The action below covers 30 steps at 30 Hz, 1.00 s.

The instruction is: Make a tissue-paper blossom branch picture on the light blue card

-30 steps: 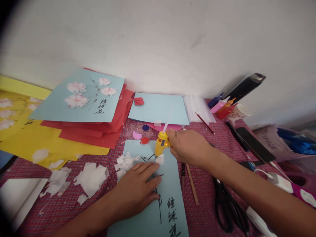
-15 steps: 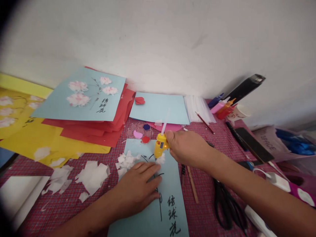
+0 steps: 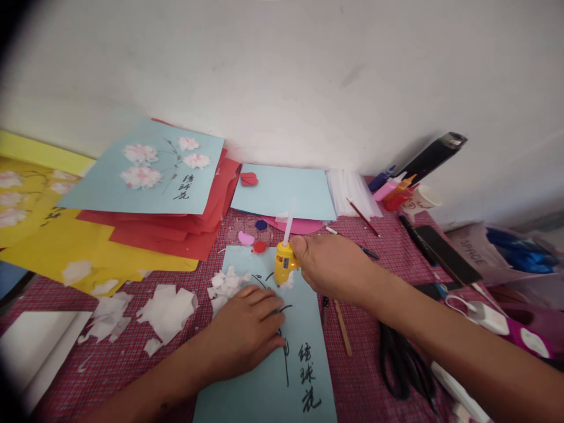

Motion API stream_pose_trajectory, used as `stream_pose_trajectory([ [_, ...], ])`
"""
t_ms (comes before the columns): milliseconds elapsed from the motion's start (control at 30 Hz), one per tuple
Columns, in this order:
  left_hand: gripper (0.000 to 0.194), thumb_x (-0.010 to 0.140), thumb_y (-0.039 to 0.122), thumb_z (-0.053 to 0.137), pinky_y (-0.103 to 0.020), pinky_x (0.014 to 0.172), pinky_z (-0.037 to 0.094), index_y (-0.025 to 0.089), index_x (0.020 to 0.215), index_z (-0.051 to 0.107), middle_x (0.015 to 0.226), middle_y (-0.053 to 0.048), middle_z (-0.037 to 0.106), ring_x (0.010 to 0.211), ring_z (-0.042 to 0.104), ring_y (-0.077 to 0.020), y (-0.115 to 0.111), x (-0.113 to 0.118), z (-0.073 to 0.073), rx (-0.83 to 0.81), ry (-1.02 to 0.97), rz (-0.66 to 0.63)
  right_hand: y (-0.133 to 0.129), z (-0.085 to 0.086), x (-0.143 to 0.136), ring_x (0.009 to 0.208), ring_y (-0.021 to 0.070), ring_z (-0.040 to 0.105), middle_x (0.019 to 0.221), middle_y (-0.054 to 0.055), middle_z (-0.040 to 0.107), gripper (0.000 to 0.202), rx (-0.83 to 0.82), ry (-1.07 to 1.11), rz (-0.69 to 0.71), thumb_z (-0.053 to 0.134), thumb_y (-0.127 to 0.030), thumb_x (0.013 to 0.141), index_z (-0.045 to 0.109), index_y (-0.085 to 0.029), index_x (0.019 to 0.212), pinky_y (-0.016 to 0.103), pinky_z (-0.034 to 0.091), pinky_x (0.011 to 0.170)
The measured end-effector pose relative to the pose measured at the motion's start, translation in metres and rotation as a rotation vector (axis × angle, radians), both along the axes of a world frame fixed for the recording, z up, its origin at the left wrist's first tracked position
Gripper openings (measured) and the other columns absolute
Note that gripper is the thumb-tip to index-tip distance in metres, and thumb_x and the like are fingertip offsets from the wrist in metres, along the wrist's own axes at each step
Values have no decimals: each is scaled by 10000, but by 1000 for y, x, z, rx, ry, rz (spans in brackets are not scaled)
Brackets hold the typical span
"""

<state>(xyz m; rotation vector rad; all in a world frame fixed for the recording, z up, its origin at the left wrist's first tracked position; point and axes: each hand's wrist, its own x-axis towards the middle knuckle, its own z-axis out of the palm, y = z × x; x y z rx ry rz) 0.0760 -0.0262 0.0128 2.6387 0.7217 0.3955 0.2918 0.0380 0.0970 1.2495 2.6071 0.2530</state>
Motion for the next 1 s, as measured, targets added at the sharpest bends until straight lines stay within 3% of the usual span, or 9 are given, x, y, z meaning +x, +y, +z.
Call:
stream_pose_trajectory([
  [1000,250,876,416,610,-420,926,402,175,933,635,1024,-70,644,1082,559,-250,-2,-1,0,41,11,9,-18,1,-3,658,220,603,798,97,652,146,30,-10,-62,465,-147,815,493,-129,958,292,203,532],
])
